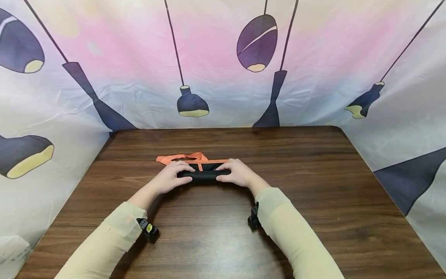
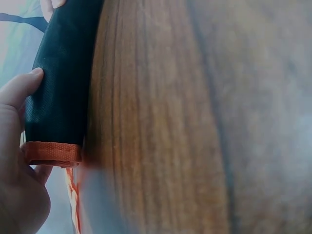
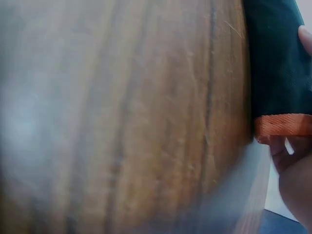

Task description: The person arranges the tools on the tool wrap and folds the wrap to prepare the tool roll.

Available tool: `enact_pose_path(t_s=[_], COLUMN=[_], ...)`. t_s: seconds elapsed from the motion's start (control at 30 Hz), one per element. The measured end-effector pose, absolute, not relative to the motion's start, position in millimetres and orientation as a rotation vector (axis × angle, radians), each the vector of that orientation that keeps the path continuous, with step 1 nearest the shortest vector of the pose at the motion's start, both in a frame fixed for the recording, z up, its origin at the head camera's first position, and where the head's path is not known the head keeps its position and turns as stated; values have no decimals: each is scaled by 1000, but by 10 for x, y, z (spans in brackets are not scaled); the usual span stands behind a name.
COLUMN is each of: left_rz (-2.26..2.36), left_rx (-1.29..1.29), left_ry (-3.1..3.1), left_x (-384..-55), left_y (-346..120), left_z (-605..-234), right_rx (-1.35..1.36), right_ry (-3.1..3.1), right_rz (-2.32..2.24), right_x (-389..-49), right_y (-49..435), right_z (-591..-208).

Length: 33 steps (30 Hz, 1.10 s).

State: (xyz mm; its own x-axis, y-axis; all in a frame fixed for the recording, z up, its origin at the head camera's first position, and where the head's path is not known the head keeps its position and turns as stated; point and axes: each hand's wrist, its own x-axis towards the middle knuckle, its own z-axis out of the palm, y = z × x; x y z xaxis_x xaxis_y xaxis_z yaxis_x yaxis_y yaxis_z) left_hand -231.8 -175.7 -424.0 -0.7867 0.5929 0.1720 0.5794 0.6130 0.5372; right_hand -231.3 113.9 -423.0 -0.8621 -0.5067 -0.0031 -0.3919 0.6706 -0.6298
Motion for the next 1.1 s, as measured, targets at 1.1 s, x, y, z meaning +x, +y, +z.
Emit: enact_pose_path(t_s=[1.1], left_rz=[899], left_rx=[1012], left_ry=[2943], left_x=[-2376], left_y=[-1641], left_z=[-4265], right_rx=[-776], right_ry=[2872], right_rz=[-911], right_x=[-2275], right_y=[1144], right_z=[-4286])
